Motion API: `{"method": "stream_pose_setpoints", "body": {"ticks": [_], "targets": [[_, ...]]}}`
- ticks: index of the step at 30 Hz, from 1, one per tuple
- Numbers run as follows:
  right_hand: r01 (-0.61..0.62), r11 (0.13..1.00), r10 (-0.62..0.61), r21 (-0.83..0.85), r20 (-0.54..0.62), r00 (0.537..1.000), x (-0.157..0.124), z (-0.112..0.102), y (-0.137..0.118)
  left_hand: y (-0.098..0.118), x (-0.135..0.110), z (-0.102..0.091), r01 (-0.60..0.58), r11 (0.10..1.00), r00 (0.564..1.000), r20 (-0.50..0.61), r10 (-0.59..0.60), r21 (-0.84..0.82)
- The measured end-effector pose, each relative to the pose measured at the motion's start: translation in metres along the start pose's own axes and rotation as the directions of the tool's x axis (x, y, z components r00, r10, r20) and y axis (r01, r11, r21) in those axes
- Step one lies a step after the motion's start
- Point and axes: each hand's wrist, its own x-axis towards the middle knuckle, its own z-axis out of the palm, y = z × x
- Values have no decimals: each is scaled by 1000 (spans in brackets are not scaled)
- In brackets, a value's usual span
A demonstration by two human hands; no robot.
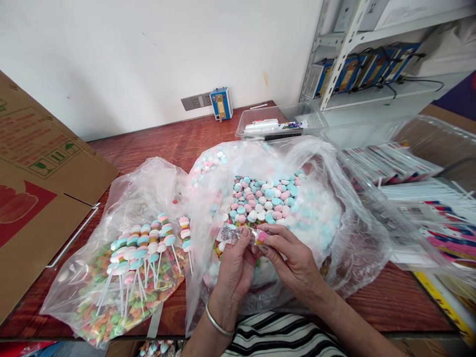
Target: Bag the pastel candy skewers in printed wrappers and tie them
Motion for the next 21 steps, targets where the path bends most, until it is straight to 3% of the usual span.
{"method": "stream_pose_setpoints", "body": {"ticks": [10,21], "targets": [[121,973,-119,-198,23,993,3,3,-5,3,2,-7,124,969,991,-16,-130,-213],[140,976,-140,-168,16,990,5,7,-19,7,4,-13,124,964,991,-10,-130,-235]]}}
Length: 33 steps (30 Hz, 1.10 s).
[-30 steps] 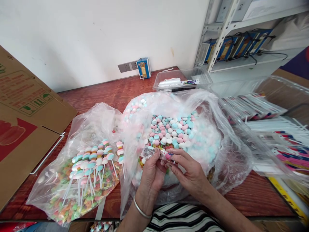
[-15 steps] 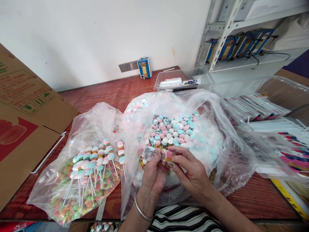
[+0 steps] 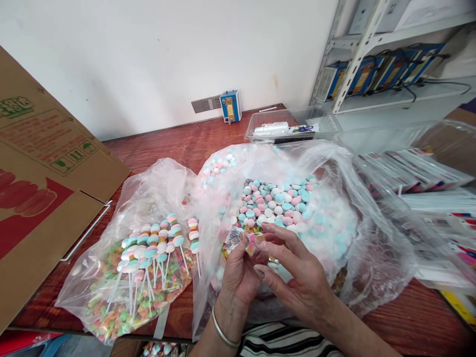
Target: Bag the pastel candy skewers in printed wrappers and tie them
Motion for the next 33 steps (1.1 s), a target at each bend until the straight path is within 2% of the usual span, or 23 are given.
{"method": "stream_pose_setpoints", "body": {"ticks": [3,7,10,13,15,16,19,22,24,28,31,33], "targets": [[12,1000,-12,2,20,1000,0,-1,1,-1,-1,2,-13,999,999,-37,14,30],[52,998,-54,34,77,996,4,-6,-4,3,-9,11,-47,999,998,-33,47,-8],[33,995,-38,92,53,998,7,-13,-11,25,-27,16,-149,989,988,-49,149,-2],[-22,994,17,110,49,999,13,-8,-17,62,-61,11,-306,952,950,49,307,-33],[-65,991,44,117,180,983,19,8,-23,88,-89,0,-438,896,884,146,444,-74],[-87,989,50,118,280,959,22,20,-26,99,-103,-7,-505,858,842,164,514,-98],[-136,988,79,67,536,840,34,64,-37,126,-140,-32,-653,746,727,167,666,-130],[-85,992,125,-92,641,758,48,110,-50,140,-163,-58,-706,690,667,177,724,-162],[-49,968,205,-248,660,723,57,137,-55,145,-171,-73,-716,674,655,160,739,-181],[-62,932,289,-357,627,723,65,175,-53,148,-175,-92,-704,682,674,116,730,-198],[-74,928,297,-365,605,739,64,183,-45,148,-169,-90,-691,695,696,79,714,-197],[-67,936,274,-344,597,754,62,173,-42,146,-161,-82,-688,701,706,49,706,-187]]}}
